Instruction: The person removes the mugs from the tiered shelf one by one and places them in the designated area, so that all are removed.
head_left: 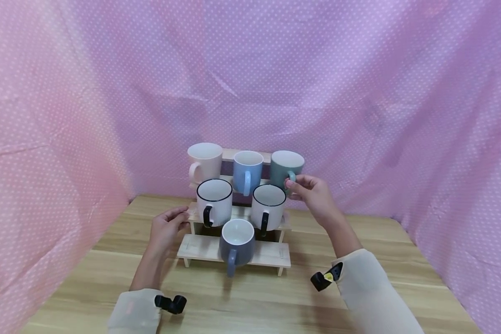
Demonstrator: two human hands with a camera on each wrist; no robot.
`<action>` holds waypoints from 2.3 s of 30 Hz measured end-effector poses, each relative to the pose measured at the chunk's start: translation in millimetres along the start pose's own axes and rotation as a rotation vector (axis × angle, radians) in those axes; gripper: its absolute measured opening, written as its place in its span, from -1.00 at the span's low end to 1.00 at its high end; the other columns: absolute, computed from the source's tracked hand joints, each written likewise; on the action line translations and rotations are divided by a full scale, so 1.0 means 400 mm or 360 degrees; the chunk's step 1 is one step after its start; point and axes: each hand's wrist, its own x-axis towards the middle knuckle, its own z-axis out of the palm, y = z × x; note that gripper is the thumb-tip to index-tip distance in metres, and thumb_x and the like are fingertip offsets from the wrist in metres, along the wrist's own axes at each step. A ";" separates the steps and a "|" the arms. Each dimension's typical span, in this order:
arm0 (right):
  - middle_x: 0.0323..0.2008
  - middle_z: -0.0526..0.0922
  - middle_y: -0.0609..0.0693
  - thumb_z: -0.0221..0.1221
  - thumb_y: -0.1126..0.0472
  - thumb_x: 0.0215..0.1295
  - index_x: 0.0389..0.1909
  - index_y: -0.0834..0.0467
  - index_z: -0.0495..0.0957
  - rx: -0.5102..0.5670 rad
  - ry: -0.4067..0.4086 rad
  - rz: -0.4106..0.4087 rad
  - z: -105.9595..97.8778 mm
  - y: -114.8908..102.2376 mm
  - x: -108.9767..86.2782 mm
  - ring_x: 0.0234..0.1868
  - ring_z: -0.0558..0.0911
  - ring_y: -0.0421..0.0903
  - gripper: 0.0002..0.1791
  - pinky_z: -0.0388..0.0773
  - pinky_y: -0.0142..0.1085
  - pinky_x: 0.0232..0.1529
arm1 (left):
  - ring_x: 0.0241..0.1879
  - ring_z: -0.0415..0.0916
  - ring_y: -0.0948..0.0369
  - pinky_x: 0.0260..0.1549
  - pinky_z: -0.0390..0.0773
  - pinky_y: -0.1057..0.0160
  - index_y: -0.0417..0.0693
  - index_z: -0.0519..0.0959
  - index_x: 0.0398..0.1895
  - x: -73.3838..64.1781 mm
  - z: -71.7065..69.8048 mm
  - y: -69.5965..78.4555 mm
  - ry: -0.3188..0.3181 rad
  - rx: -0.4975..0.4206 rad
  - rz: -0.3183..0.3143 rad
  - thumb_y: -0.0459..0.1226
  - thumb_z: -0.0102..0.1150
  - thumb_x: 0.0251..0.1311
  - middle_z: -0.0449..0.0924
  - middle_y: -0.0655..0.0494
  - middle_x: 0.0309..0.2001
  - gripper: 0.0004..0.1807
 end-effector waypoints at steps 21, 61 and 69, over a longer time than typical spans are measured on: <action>-0.35 0.52 0.01 0.04 0.21 0.60 -0.26 0.23 0.52 0.0682 0.0191 0.0297 0.001 -0.051 0.001 -0.24 0.53 -0.07 -0.78 0.64 -0.31 -0.10 | -0.37 0.63 0.36 -0.20 0.75 0.41 -0.50 0.48 0.25 0.000 0.006 -0.001 0.0051 -0.0125 -0.0039 -0.44 0.17 0.41 0.68 0.26 -0.32 -0.59; -0.34 0.59 -0.03 0.26 0.21 0.46 -0.35 0.27 0.65 0.0595 0.0728 0.0215 -0.312 0.096 -0.120 -0.25 0.61 -0.14 -0.78 0.75 -0.36 -0.14 | -0.26 0.63 0.35 -0.08 0.73 0.37 -0.49 0.44 0.29 0.001 -0.006 -0.004 -0.0018 -0.0209 -0.0085 -0.42 0.19 0.41 0.70 0.25 -0.25 -0.55; -0.43 0.64 -0.04 0.27 0.23 0.43 -0.37 0.27 0.69 0.0497 0.0943 0.0200 -0.367 0.190 -0.142 -0.33 0.65 -0.20 -0.80 0.77 -0.41 -0.24 | -0.24 0.64 0.35 -0.06 0.74 0.34 -0.47 0.47 0.27 0.001 -0.006 -0.011 -0.0033 -0.0191 -0.0071 -0.41 0.20 0.41 0.70 0.25 -0.23 -0.57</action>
